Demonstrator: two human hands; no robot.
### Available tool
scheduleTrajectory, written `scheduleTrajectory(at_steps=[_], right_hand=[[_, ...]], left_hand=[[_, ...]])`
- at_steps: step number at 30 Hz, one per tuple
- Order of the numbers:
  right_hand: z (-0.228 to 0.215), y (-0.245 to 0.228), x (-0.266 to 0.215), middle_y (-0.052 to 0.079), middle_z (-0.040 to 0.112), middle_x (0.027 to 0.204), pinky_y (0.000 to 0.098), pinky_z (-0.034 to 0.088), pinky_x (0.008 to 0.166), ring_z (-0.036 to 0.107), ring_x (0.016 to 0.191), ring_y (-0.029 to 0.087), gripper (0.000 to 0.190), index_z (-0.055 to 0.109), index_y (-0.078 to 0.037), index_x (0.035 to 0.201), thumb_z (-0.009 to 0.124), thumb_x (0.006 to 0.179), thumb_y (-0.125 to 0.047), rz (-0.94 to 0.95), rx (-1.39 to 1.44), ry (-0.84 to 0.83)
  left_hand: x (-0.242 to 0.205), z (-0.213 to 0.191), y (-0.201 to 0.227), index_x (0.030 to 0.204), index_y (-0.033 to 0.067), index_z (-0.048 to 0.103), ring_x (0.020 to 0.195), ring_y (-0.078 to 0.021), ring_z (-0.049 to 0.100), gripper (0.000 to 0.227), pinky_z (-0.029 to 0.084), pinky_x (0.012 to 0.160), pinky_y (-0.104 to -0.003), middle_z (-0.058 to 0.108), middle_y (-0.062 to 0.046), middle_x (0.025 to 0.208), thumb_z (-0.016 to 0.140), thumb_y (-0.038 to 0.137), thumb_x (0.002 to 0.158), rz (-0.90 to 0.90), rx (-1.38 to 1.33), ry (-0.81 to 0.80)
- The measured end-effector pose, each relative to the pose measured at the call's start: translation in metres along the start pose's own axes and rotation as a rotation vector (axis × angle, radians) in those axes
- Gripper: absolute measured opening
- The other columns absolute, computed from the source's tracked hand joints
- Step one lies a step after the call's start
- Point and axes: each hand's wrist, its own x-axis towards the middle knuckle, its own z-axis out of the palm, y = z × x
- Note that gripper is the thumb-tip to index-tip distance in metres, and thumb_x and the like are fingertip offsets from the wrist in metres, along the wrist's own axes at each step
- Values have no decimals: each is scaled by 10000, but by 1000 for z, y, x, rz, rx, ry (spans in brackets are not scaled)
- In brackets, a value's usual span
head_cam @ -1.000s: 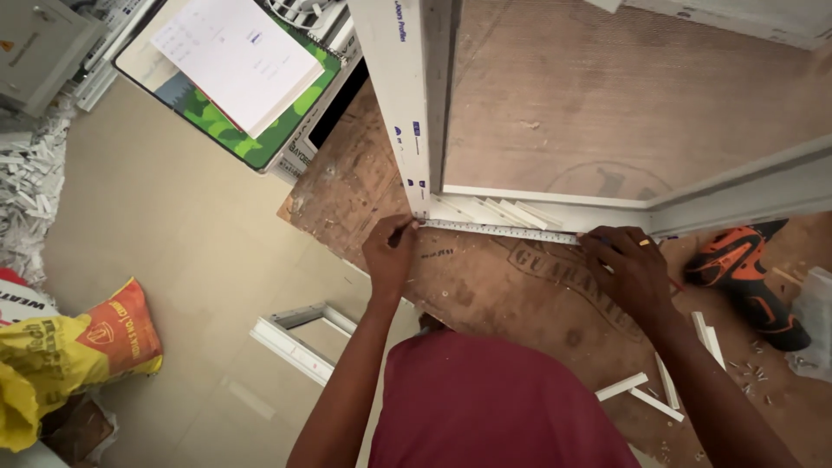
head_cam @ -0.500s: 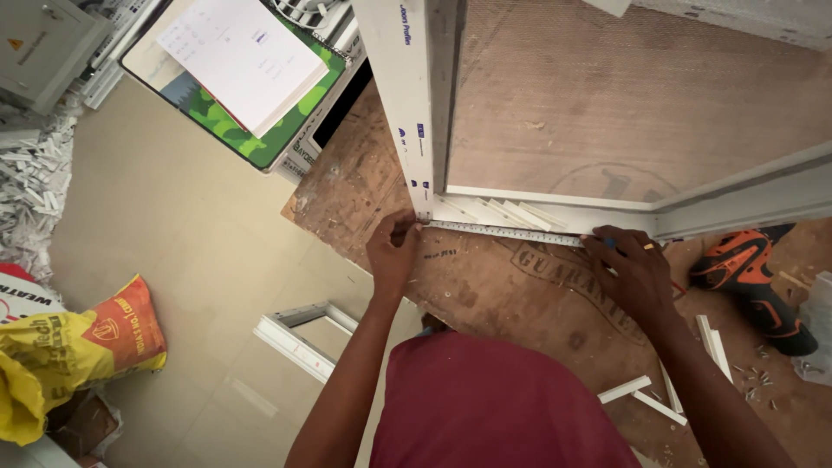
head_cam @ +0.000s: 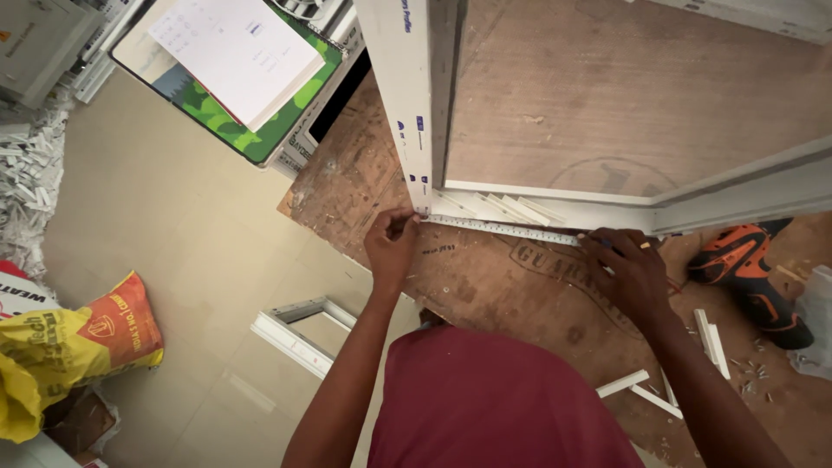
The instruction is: The person is assembling a white window frame, installing small white components and using an electric screwdriver.
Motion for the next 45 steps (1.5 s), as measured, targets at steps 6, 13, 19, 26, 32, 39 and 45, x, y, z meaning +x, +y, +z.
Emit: scheduleTrajectory(at_steps=[6, 13, 19, 26, 32, 39, 45], right_hand=[[-1, 2, 4, -4, 714, 1117, 399, 547, 858, 651, 1020, 232, 247, 777, -158, 1105, 755, 865, -103, -13, 10, -7], [-5, 1, 8, -8, 721, 1130, 393, 552, 867, 652, 1035, 232, 228, 772, -150, 1106, 749, 883, -107, -15, -6, -19], [-8, 1, 12, -20, 731, 1095, 378, 556, 869, 648, 1019, 225, 209, 774, -150, 1088, 747, 885, -108, -12, 7, -17], [-6, 3, 12, -32, 738, 1094, 362, 559, 868, 647, 1002, 209, 207, 778, -156, 1090, 744, 894, -97, -24, -18, -5], [-5, 5, 11, -44, 740, 1093, 354, 558, 859, 647, 996, 194, 206, 781, -161, 1100, 748, 905, -104, -23, -20, -12], [-5, 6, 11, -45, 739, 1087, 348, 560, 846, 645, 985, 193, 214, 783, -165, 1101, 743, 901, -99, -20, -11, -10], [-6, 6, 11, -48, 740, 1088, 351, 564, 847, 649, 990, 193, 229, 784, -170, 1103, 737, 889, -102, -19, -22, -15]], left_hand=[[6, -1, 8, 1086, -74, 721, 816, -110, 710, 212, 578, 749, -244, 769, -103, 946, 742, 52, 917, -76, 36, -19], [7, 0, 7, 1080, -76, 731, 774, -122, 707, 212, 576, 714, -248, 770, -108, 921, 739, 55, 914, -91, 42, -27], [5, -1, 13, 1082, -71, 733, 793, -114, 721, 209, 585, 735, -238, 773, -100, 930, 732, 50, 912, -88, 60, -30], [6, -1, 5, 1088, -74, 729, 798, -113, 712, 212, 579, 728, -238, 768, -104, 942, 743, 57, 921, -84, 12, -26], [6, -1, 5, 1093, -76, 729, 789, -112, 710, 216, 580, 723, -236, 767, -106, 937, 741, 54, 921, -87, 12, -28], [6, -2, 2, 1094, -75, 726, 794, -111, 713, 220, 583, 728, -236, 770, -102, 945, 739, 52, 915, -79, 12, -36], [6, -2, 6, 1088, -68, 732, 790, -116, 713, 215, 581, 727, -240, 771, -104, 945, 741, 58, 914, -83, 10, -36]])
